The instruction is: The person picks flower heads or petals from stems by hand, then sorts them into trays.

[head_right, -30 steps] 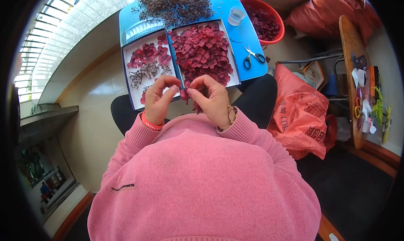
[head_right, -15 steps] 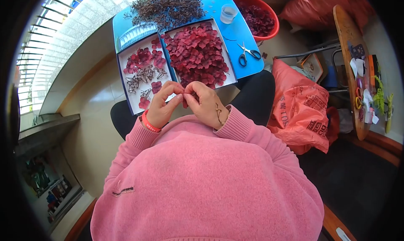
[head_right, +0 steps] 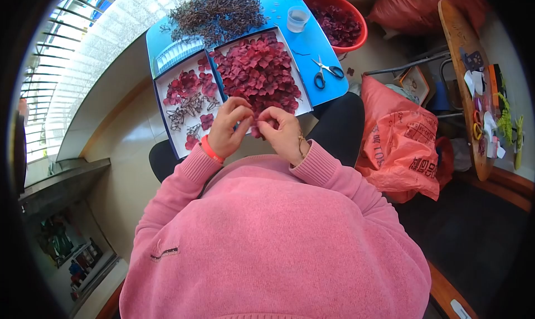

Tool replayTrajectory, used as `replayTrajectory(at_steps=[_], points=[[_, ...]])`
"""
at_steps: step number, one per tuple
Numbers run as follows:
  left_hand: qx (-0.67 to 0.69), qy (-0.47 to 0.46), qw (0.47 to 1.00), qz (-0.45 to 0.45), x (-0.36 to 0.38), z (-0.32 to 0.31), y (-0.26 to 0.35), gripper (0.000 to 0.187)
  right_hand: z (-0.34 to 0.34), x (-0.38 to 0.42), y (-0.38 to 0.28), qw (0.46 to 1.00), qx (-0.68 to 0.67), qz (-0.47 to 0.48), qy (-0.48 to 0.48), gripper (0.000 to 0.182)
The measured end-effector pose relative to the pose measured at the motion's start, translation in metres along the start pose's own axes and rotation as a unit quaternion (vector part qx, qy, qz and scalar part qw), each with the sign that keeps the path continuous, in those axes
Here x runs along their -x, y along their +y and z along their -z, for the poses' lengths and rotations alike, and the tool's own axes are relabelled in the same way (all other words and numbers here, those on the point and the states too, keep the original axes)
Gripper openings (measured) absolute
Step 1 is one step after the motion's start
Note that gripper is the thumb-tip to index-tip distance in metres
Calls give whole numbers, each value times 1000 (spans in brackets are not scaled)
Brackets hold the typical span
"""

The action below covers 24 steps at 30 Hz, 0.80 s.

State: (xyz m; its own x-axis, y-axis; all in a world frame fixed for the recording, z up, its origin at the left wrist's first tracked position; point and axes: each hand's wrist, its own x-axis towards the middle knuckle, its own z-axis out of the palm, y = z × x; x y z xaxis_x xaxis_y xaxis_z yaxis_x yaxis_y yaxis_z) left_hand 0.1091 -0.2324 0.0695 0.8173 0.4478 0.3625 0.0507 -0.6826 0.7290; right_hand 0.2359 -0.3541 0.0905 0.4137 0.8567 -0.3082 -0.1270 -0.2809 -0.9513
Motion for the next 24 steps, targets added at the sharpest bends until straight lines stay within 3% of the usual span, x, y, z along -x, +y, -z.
replayTrajectory(at_steps=[3, 4, 8, 12, 15, 16, 17, 19, 20, 24], points=[[-108, 3, 989, 98, -17, -19, -27, 6, 9, -4, 19, 1000, 10, 10, 26, 3], [-142, 5, 985, 94, -25, -25, -30, 19, 11, -5, 27, 999, 27, 18, 27, 3], [-332, 35, 939, 89, -55, -53, -38, 33, 14, -7, 48, 995, 80, 32, 40, 3], [-382, 43, 917, 109, -64, -71, -61, 21, 17, -3, 37, 978, 190, 72, 47, 5], [-284, 116, 941, 143, -54, -62, -62, 15, 22, -8, 52, 965, 220, 131, 65, 4], [-240, 140, 950, 143, -50, -51, -57, 14, 20, -8, 48, 979, 171, 101, 53, 4], [-94, 136, 960, 227, -46, -42, -52, 14, 18, -8, 41, 989, 122, 70, 40, 5], [201, 122, 897, 375, -38, -23, -42, 16, 15, -8, 21, 998, 53, 33, 2, 6], [294, 121, 868, 382, -33, -13, -36, 18, 15, -8, 7, 999, 34, 29, -24, 6], [372, 93, 850, 361, -17, 6, -20, 12, 12, -18, -22, 995, -5, -9, -101, 5]])
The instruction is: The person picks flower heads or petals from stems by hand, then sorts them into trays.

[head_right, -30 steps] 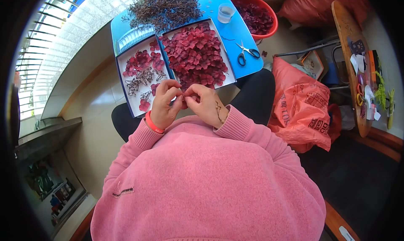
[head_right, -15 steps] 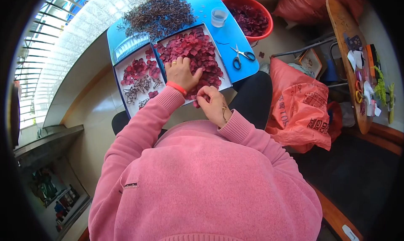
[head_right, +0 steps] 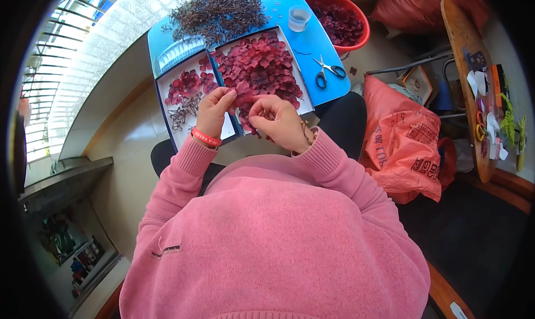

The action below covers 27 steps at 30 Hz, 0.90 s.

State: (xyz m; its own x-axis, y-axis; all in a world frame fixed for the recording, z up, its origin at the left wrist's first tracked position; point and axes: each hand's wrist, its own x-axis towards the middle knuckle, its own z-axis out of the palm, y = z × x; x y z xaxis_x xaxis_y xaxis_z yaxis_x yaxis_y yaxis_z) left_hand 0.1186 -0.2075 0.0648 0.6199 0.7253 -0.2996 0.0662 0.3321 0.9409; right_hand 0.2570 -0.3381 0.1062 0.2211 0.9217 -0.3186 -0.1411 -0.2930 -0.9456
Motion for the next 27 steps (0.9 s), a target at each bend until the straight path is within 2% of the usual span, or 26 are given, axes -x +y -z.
replayTrajectory(at_steps=[2, 5, 11, 14, 16, 19, 22, 27], points=[[-15, -5, 1000, -25, 10, -2, 4, 12, -2, -2, -10, 1000, -18, 3, -24, 5], [-51, -13, 997, -56, 22, -8, 9, 11, -9, -1, -21, 1000, 20, -5, -5, 4], [-117, -15, 985, -123, 36, -18, 23, 12, -21, 2, -13, 975, 113, 158, 112, 3], [-98, -17, 987, -124, 38, -18, 22, 11, -28, 11, -26, 977, 93, 137, 130, 4], [-113, -8, 983, -141, 40, -20, 22, 10, -30, 14, -26, 968, 124, 159, 148, 7], [-191, 22, 960, -203, 46, -24, 26, 8, -31, 11, -18, 949, 164, 211, 169, 9], [-201, 54, 939, -274, 47, -30, 31, 7, -33, 11, -18, 922, 207, 266, 189, 12], [-258, 81, 915, -300, 48, -30, 25, 5, -33, 9, -16, 878, 255, 350, 202, 15]])
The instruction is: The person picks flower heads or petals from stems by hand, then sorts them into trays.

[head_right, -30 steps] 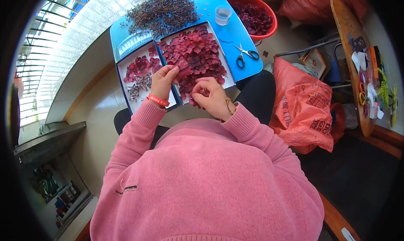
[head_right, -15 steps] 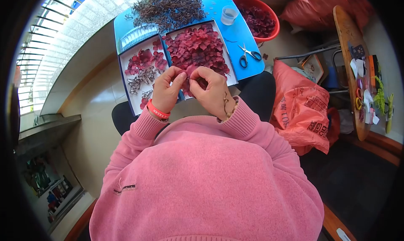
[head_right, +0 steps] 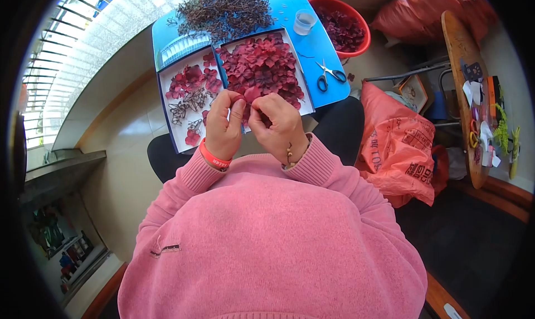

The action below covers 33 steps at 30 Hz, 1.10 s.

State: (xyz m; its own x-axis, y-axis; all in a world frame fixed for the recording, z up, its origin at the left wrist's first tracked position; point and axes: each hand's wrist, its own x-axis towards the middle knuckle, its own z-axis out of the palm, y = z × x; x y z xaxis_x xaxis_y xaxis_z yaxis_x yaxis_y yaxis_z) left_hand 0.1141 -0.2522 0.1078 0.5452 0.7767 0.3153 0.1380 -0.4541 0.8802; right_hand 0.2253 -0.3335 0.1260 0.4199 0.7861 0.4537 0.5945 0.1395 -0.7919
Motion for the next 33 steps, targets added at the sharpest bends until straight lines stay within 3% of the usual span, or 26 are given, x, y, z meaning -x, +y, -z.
replayTrajectory(at_steps=[10, 14, 20, 23, 25, 29, 33], points=[[-89, 20, 988, -128, -5, 4, 9, 5, 1, -1, -1, 999, 19, 47, 8, 22], [-142, 30, 971, -190, -5, 7, 9, 10, 0, 0, 3, 993, 55, 105, 19, 26], [-192, 5, 945, -265, -1, 16, 14, 21, 1, 2, 3, 991, 63, 118, 26, 29], [-170, 18, 939, -298, 1, 18, 13, 26, 2, 5, -5, 998, 21, 56, 25, 23], [-155, 31, 935, -318, 3, 18, 11, 28, 2, 7, -16, 991, -115, -58, 21, 16], [-163, 36, 927, -337, 4, 18, 13, 27, 14, 7, -25, 893, -325, -309, -42, 9], [-177, 58, 917, -354, 6, 15, 12, 29, 11, 8, -10, 827, -439, -346, -59, 13]])
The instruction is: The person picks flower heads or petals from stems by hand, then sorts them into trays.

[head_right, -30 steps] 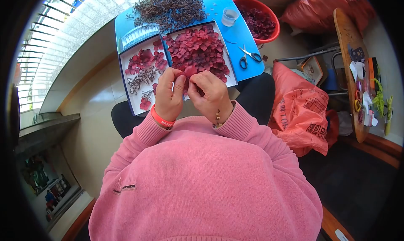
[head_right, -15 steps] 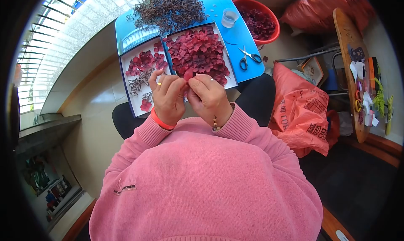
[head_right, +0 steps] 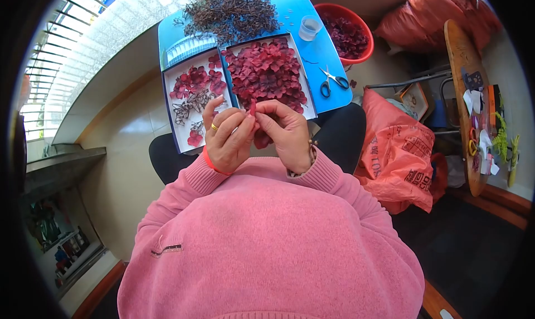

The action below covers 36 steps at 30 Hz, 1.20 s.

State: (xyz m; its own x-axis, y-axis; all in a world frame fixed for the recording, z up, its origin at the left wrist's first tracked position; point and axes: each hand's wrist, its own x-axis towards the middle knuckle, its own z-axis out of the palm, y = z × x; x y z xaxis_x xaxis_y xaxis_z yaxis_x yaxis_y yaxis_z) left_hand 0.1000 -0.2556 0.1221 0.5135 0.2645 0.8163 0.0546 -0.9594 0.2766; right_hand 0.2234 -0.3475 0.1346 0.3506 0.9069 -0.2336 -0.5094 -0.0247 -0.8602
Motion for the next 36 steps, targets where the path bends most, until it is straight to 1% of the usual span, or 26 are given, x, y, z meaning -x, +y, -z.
replayTrajectory(at_steps=[2, 5, 6, 11, 13, 16, 17, 18, 19, 20, 21, 23, 24, 27, 28, 31, 32, 35, 36], points=[[-7, -1, 1000, 1, 1, 2, 1, 29, -2, -3, 7, 997, -74, -10, 3, 15], [-13, -19, 1000, 13, 3, 6, 2, 30, 3, -3, 5, 989, -126, -75, -9, 15], [-15, -22, 1000, 15, 3, 6, 1, 30, 5, -4, 5, 988, -135, -79, -16, 15], [11, -22, 999, 45, 5, 7, 0, 29, 5, -4, 1, 984, -144, -84, -60, 14], [40, -20, 996, 73, 3, 7, -1, 29, 5, -5, 1, 991, -111, -65, -41, 13], [94, -49, 981, 162, -1, 10, -2, 21, 5, -8, 5, 997, -53, -57, -8, 11], [143, -64, 956, 249, 6, 5, -5, 18, 6, -9, 7, 998, -32, -57, 5, 9], [191, -80, 919, 335, 15, -1, -7, 15, 8, -11, 10, 998, -30, -60, 15, 7], [236, -95, 873, 416, 22, -5, -8, 13, 9, -10, 12, 997, -27, -65, 23, 6], [281, -78, 825, 484, 29, -7, -8, 12, 9, -10, 14, 997, -23, -70, 31, 6], [278, -41, 824, 493, 33, -9, -8, 12, 8, -11, 15, 996, -20, -75, 37, 6], [271, 31, 816, 510, 48, -12, -11, 10, 9, -12, 18, 997, 38, -47, 48, 6], [240, 18, 843, 481, 46, -4, -9, 8, 9, -12, 19, 996, 67, -33, 53, 7], [174, -14, 931, 320, 38, 14, -1, 10, 4, -11, 18, 991, 119, -15, 56, 8], [149, -17, 949, 279, 33, 15, 1, 17, 1, -10, 16, 990, 130, -13, 55, 8], [51, -87, 979, 178, 21, 18, 1, 18, -3, -8, 16, 989, 138, -5, 53, 9], [49, -100, 973, 203, 19, 16, 2, 20, -2, -8, 16, 989, 138, -8, 51, 9], [58, -122, 974, 182, 26, 12, -3, 16, -2, -8, 16, 989, 137, -13, 48, 9], [106, -133, 960, 224, 30, 9, -3, 14, -1, -8, 16, 990, 135, -14, 47, 9]])
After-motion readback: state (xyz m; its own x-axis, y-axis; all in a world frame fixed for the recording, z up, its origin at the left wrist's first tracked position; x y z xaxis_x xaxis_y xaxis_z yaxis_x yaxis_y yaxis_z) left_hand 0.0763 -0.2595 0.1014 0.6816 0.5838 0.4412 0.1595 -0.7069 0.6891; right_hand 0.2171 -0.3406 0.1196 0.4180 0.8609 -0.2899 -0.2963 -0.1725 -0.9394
